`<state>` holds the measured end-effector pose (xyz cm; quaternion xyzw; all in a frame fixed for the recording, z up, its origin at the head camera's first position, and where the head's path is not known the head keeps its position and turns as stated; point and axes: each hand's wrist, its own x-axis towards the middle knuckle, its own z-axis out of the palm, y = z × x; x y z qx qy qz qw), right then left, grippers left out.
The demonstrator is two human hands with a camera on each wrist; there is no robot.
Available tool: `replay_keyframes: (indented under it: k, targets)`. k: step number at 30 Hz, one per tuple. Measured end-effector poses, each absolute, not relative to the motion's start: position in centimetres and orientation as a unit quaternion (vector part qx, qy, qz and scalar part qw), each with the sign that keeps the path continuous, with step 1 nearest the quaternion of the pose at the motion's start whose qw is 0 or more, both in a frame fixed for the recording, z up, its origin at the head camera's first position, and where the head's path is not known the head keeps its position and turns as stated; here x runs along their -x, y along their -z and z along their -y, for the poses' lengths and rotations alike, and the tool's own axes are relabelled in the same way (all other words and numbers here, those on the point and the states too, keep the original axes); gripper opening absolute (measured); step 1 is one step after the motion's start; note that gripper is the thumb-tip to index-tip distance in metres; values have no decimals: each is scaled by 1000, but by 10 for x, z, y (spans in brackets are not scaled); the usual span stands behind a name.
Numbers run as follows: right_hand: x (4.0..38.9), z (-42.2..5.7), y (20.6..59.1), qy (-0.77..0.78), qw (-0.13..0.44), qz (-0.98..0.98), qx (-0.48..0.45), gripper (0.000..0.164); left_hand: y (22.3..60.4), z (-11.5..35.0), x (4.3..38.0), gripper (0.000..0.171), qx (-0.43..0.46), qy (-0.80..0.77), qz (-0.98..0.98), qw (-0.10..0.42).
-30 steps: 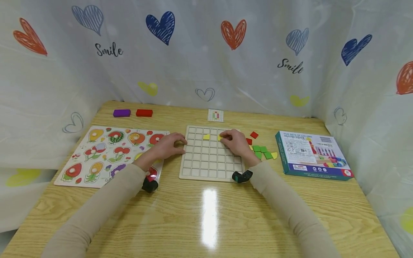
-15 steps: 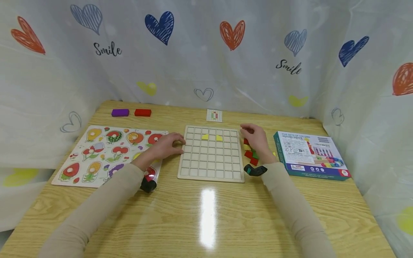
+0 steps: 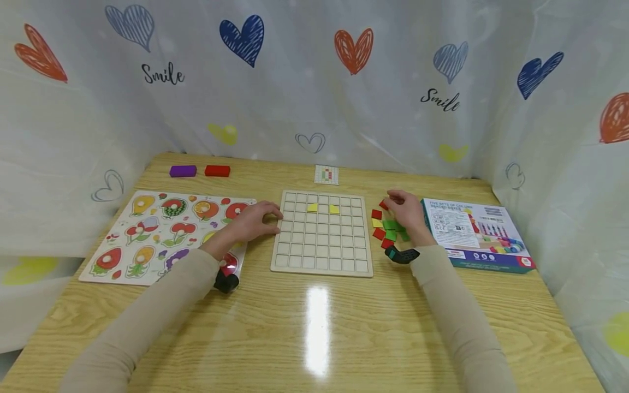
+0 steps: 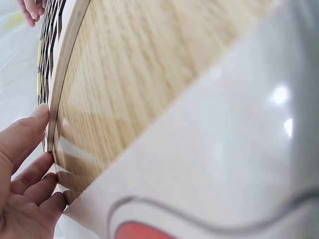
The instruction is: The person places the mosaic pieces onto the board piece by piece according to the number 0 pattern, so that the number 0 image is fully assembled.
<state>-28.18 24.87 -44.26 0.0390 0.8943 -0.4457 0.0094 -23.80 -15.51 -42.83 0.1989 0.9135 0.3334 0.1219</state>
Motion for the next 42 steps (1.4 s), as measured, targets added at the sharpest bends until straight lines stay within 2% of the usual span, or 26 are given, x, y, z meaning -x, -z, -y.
replay_keyframes:
  k: [17, 23, 42]
  targets:
    - [285, -258, 443, 404, 65, -913, -6, 46, 429, 156, 238, 31, -202, -338, -912, 117]
    - [287, -260, 445, 379, 68, -923, 11, 40, 430, 156, 238, 30, -200, -340, -911, 121]
    - [284, -263, 442, 371, 66, -926, 24, 40, 431, 156, 240, 31, -200, -339, -912, 119]
